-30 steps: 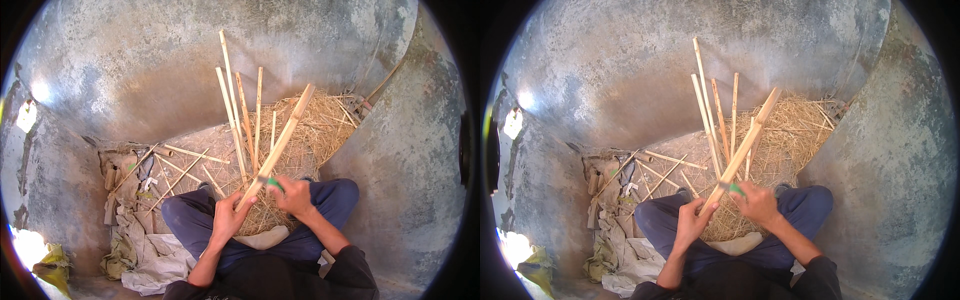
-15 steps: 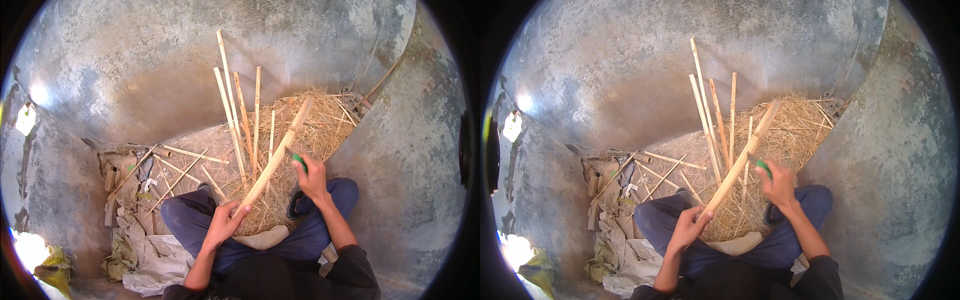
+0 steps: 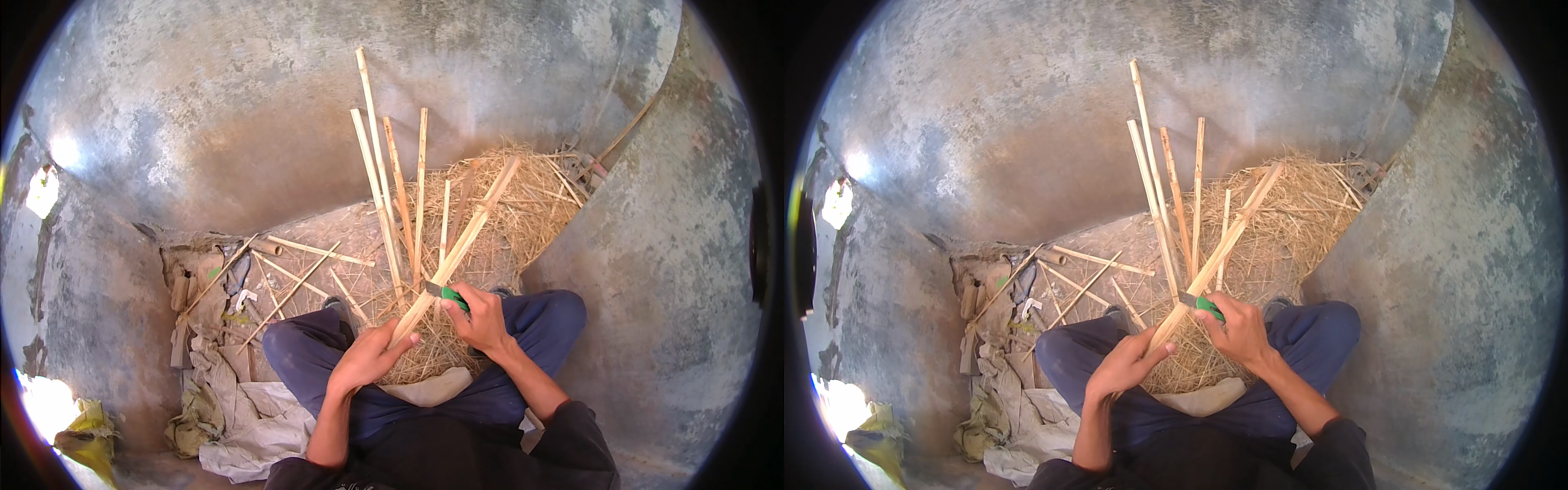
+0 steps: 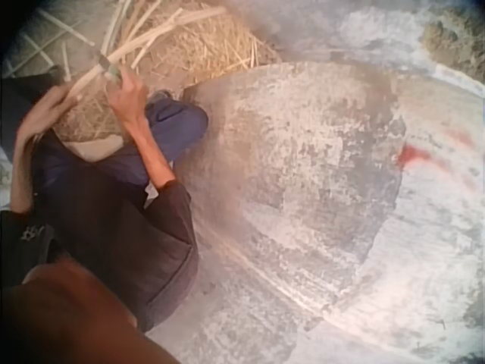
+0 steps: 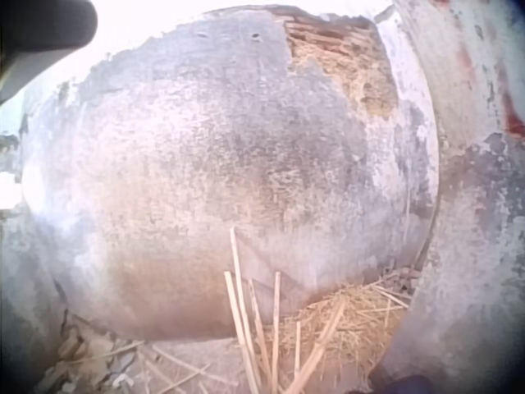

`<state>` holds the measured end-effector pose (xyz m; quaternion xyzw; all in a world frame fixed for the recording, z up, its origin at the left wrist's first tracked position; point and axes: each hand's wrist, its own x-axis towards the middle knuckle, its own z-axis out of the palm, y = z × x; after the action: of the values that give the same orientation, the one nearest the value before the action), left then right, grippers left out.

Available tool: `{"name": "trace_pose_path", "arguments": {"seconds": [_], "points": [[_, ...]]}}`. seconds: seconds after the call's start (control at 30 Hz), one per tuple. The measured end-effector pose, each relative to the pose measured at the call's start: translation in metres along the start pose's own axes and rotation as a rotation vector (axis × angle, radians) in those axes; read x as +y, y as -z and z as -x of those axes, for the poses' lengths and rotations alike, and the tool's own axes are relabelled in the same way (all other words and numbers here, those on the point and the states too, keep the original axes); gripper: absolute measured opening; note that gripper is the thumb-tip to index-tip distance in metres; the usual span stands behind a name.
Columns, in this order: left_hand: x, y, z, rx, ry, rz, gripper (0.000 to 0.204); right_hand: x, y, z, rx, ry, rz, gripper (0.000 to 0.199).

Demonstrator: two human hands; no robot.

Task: The person strips pieces of bamboo using a small green knife, holding the bamboo strips over a pile of dry grass and debris while seated.

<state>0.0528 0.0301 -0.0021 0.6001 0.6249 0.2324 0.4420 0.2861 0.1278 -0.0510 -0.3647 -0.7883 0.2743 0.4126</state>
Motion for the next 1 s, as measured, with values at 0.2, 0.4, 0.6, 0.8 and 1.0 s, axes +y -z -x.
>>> {"name": "trace_pose_path", "arguments": {"seconds": [0.2, 0.4, 0.6, 0.8, 1.0], "points": [[-0.003, -0.008, -0.005, -0.017, 0.015, 0.1, 0.047, -0.011, -0.007, 0.007, 0.004, 0.109, 0.025, 0.024], [-0.006, -0.003, -0.012, -0.2, 0.146, 0.331, 0.049, -0.023, -0.008, 0.009, -0.002, 0.105, -0.01, 0.022], [-0.001, -0.008, -0.012, -0.041, -0.185, 0.173, 0.05, -0.028, -0.009, 0.008, -0.03, 0.158, 0.022, 0.021], [0.0, -0.013, -0.013, 0.035, -0.131, 0.097, 0.059, -0.031, -0.006, 0.005, -0.071, 0.145, 0.081, 0.021], [0.0, -0.015, -0.014, 0.029, -0.127, 0.115, 0.058, -0.028, 0.002, -0.003, -0.104, 0.167, 0.159, 0.021]]}}
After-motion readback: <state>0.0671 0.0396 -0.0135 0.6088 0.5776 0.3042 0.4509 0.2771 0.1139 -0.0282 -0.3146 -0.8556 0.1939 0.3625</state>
